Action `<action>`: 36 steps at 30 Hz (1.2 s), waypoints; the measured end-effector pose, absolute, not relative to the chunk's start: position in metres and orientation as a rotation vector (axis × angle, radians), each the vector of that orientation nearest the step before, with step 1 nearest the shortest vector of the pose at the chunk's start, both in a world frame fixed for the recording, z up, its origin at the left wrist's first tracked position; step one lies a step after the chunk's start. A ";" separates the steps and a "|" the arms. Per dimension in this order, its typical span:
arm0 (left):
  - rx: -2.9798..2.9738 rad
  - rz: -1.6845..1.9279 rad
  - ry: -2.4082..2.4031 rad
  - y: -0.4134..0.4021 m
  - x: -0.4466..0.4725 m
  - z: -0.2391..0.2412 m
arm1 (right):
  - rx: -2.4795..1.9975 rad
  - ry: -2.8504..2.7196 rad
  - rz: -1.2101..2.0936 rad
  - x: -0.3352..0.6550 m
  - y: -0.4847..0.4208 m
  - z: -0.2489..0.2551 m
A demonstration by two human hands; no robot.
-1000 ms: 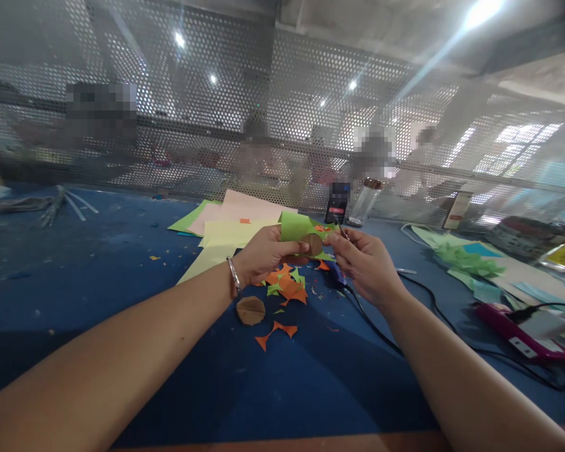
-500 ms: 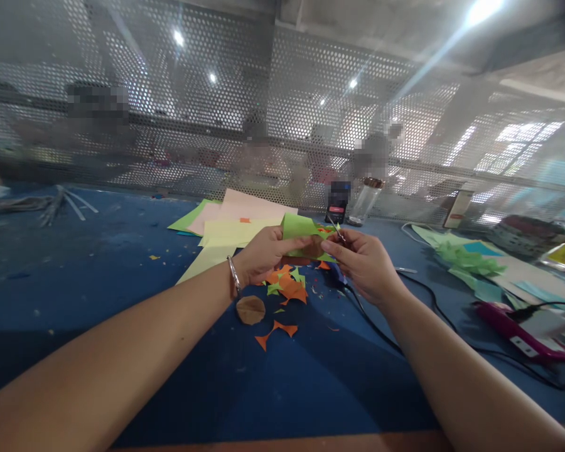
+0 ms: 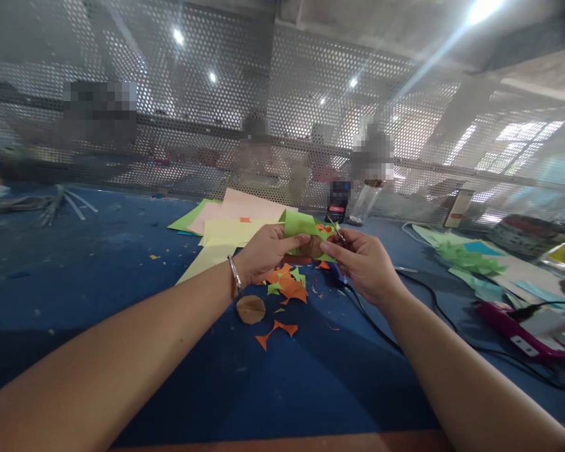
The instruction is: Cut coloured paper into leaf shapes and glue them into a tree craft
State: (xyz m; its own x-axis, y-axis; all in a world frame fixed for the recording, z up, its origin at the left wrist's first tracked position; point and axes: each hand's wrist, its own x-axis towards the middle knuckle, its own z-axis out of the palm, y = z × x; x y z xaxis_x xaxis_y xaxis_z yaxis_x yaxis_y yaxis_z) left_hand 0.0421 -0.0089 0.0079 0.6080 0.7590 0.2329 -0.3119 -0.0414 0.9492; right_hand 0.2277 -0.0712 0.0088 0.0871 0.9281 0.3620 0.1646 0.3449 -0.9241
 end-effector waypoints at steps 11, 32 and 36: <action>1.430 0.907 0.450 -0.011 0.041 0.012 | -1.101 -1.380 0.794 0.227 -0.070 0.009; 1.333 1.015 0.530 -0.010 0.041 0.013 | -1.028 -1.354 0.871 0.225 -0.074 0.011; 1.309 1.046 0.522 -0.009 0.042 0.013 | -1.020 -1.340 0.930 0.224 -0.075 0.010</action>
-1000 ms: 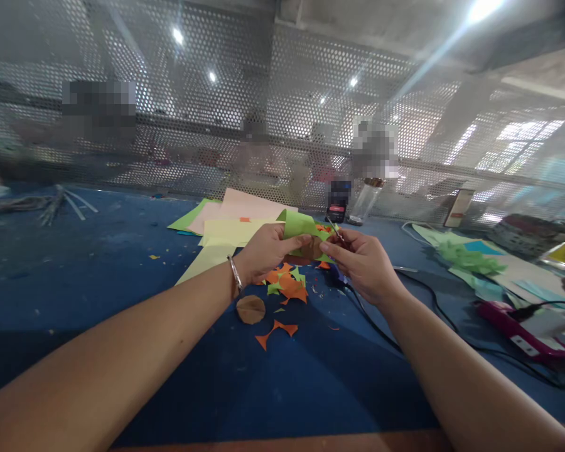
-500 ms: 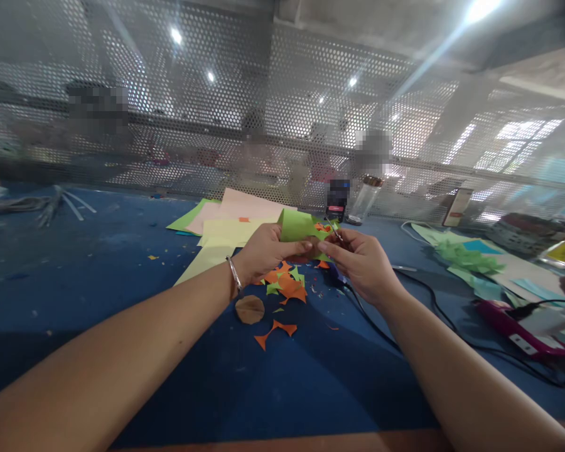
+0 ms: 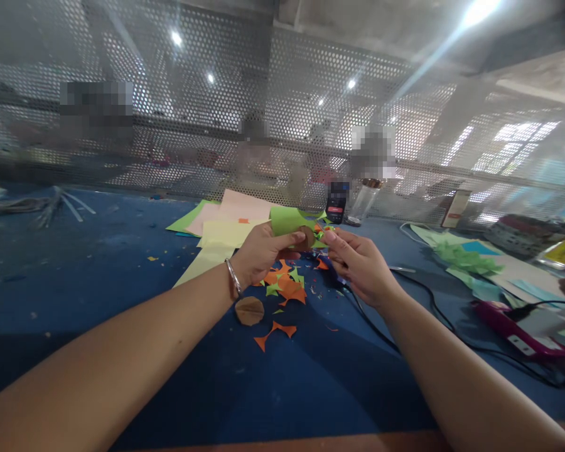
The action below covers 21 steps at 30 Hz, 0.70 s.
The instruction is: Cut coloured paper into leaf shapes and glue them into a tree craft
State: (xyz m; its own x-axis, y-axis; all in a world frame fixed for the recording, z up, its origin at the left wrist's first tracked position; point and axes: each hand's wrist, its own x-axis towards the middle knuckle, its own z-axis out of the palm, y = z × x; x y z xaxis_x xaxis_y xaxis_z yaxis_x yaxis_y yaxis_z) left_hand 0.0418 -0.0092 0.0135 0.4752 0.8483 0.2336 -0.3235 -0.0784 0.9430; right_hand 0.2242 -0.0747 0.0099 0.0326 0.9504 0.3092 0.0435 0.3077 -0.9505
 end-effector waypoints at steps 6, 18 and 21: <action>1.227 1.117 0.494 -0.008 0.042 0.013 | -1.071 -1.373 0.961 0.227 -0.074 0.010; 1.270 1.018 0.458 -0.014 0.044 0.011 | -1.096 -1.408 0.970 0.225 -0.075 0.011; 1.284 1.016 0.460 -0.014 0.044 0.011 | -1.095 -1.422 0.973 0.226 -0.075 0.012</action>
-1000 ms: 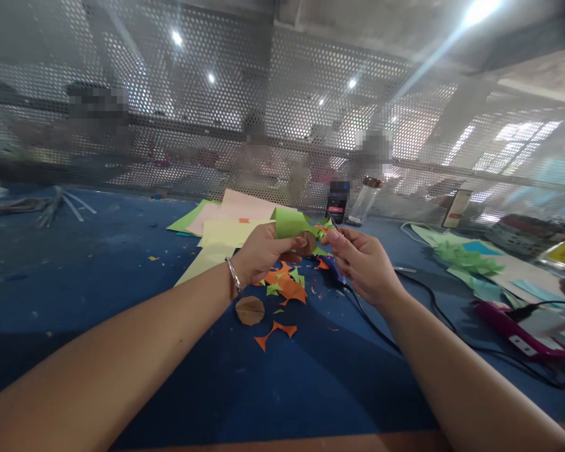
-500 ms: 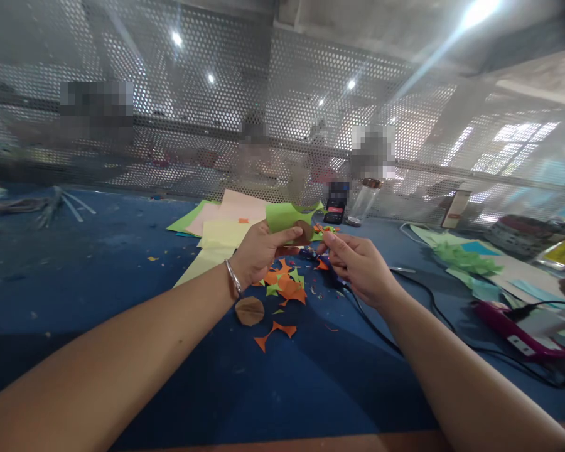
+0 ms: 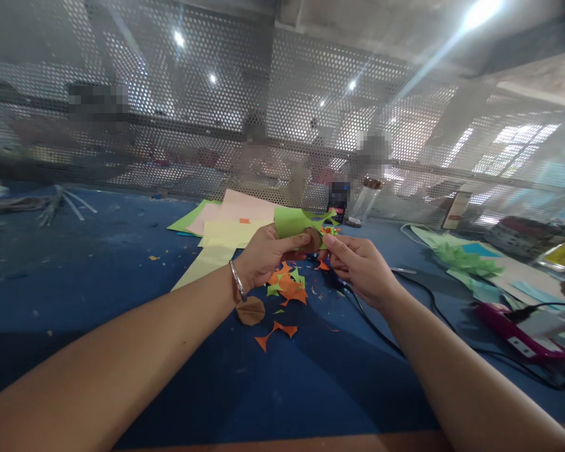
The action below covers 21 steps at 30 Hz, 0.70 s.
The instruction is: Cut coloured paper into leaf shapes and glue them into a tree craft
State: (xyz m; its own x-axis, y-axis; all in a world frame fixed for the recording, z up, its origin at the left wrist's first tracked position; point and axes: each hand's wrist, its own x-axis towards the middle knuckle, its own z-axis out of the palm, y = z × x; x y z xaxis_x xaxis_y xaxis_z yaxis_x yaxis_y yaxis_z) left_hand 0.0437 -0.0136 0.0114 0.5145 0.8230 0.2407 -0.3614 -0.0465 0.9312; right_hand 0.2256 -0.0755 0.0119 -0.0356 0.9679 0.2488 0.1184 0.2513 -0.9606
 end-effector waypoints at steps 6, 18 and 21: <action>1.264 1.003 0.430 -0.014 0.044 0.011 | -1.092 -1.399 1.001 0.225 -0.077 0.013; 1.278 1.008 0.431 -0.017 0.044 0.014 | -1.102 -1.408 1.030 0.227 -0.079 0.016; 1.318 1.023 0.437 -0.017 0.042 0.015 | -1.103 -1.417 1.033 0.228 -0.079 0.016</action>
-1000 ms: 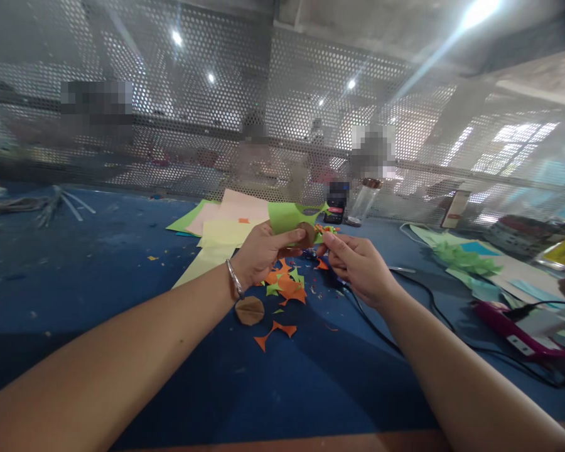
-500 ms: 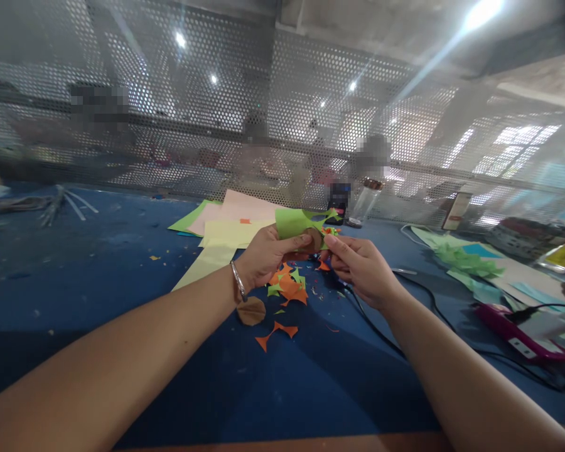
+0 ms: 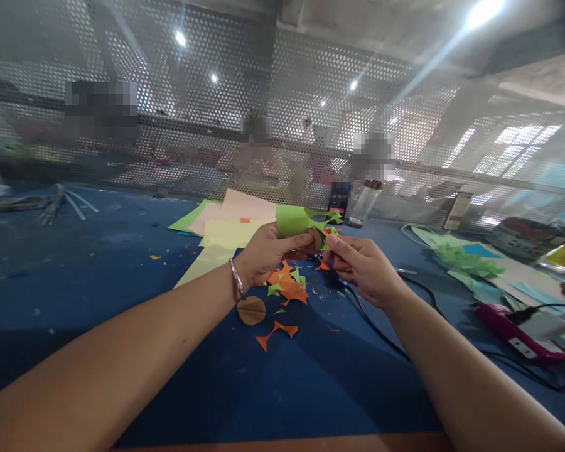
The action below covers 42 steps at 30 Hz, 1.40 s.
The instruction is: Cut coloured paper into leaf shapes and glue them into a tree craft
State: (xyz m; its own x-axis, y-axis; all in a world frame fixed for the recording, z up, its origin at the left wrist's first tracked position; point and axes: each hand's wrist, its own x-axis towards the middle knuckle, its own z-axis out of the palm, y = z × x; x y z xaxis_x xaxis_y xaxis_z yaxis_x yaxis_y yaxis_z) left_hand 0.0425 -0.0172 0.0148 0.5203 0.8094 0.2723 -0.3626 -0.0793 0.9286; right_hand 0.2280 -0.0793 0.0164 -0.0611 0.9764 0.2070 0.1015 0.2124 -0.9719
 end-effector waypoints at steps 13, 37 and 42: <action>1.377 1.112 0.481 -0.013 0.043 0.014 | -1.122 -1.457 1.013 0.231 -0.078 0.017; 1.282 1.085 0.527 -0.016 0.044 0.015 | -1.139 -1.487 0.990 0.232 -0.075 0.014; 1.314 1.140 0.533 -0.011 0.046 0.011 | -1.128 -1.464 0.984 0.230 -0.076 0.015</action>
